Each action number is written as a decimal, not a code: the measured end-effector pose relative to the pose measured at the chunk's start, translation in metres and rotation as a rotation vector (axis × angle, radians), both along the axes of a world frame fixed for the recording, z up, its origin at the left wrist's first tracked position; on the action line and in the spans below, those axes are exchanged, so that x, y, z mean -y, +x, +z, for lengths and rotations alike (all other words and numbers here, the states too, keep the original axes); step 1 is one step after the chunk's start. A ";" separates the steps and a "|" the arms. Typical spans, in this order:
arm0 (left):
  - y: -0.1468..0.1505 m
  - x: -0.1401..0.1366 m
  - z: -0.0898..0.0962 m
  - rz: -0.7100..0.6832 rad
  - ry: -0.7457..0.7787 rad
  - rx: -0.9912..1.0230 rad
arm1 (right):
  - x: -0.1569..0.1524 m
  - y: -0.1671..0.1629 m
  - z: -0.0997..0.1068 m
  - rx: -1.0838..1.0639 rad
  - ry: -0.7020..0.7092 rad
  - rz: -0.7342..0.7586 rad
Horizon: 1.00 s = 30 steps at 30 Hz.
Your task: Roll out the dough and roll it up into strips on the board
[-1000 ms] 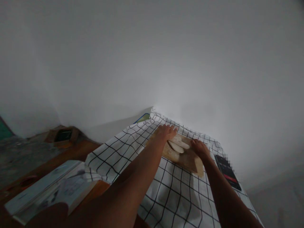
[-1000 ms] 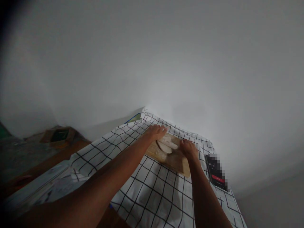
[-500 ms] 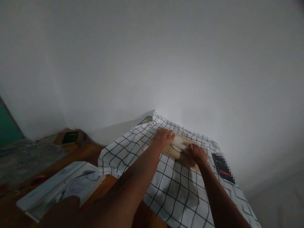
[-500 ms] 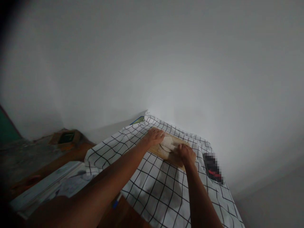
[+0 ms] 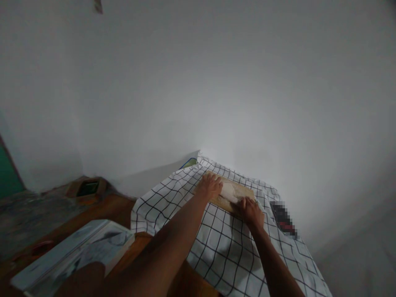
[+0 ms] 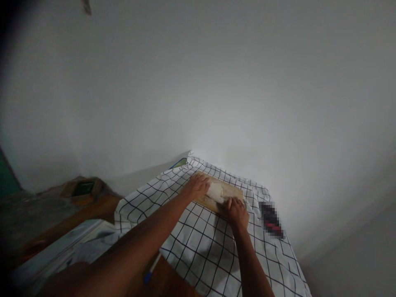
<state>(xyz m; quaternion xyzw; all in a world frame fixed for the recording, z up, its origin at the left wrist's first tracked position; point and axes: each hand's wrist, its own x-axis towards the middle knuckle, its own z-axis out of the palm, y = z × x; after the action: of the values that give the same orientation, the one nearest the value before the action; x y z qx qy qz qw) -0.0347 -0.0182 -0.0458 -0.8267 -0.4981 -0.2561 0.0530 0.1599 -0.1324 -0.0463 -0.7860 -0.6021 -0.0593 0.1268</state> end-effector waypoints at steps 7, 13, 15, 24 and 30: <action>0.010 -0.031 0.003 -0.060 -0.038 -0.068 | -0.018 0.005 0.009 -0.012 -0.057 -0.091; 0.029 -0.068 0.010 -0.095 -0.193 -0.087 | -0.038 0.011 0.019 -0.022 -0.111 -0.144; 0.036 -0.078 0.011 -0.092 -0.247 -0.065 | -0.047 0.016 0.021 -0.062 -0.125 -0.167; 0.060 -0.108 0.015 -0.047 -0.366 0.006 | -0.084 0.045 0.019 -0.143 -0.153 -0.146; 0.062 -0.112 0.015 -0.040 -0.382 0.013 | -0.095 0.051 0.021 -0.137 -0.176 -0.154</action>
<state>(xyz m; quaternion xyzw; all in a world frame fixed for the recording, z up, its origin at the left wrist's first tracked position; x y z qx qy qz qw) 0.0275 0.0936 -0.0309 -0.8299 -0.5214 -0.1630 -0.1135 0.2106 -0.0376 -0.0251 -0.8402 -0.5328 0.0378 0.0933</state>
